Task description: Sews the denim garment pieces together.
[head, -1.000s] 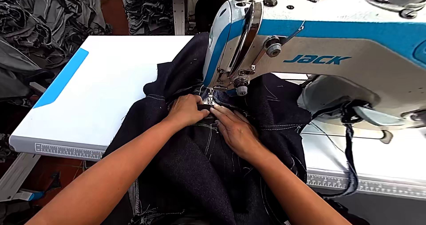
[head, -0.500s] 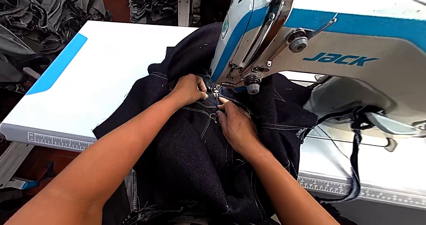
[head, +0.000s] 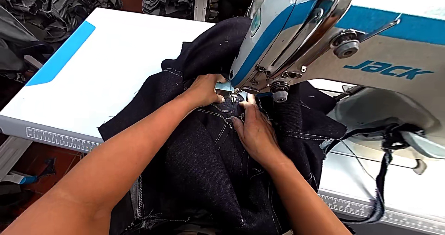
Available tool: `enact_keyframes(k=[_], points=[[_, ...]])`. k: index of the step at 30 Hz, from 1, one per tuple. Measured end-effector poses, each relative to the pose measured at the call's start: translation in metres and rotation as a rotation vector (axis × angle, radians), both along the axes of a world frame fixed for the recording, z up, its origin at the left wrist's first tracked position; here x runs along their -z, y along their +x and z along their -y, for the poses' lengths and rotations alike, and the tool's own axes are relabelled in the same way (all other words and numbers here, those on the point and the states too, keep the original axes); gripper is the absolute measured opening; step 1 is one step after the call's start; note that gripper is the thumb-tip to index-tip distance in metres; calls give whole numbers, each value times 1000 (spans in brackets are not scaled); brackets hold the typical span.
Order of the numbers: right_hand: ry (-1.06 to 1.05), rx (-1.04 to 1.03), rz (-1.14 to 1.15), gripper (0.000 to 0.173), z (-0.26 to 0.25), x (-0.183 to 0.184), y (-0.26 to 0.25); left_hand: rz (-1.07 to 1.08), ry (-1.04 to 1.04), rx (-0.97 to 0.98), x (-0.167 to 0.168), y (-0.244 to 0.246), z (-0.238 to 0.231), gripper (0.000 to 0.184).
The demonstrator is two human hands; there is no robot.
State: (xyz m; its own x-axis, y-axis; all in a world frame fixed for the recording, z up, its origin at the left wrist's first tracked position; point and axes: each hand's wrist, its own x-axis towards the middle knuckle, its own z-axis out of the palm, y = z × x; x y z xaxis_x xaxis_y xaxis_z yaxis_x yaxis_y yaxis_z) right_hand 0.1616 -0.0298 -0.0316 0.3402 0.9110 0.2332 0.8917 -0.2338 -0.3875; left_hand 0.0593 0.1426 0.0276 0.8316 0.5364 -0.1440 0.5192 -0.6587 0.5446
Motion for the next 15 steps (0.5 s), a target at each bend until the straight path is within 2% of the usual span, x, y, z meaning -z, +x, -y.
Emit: enact_keyframes(k=[3, 15], points=[[-3, 15, 5, 48, 0, 2, 0, -2, 2, 5, 2, 0, -1, 49], [-17, 34, 10, 44, 1, 3, -3, 7, -3, -10, 5, 0, 0, 49]])
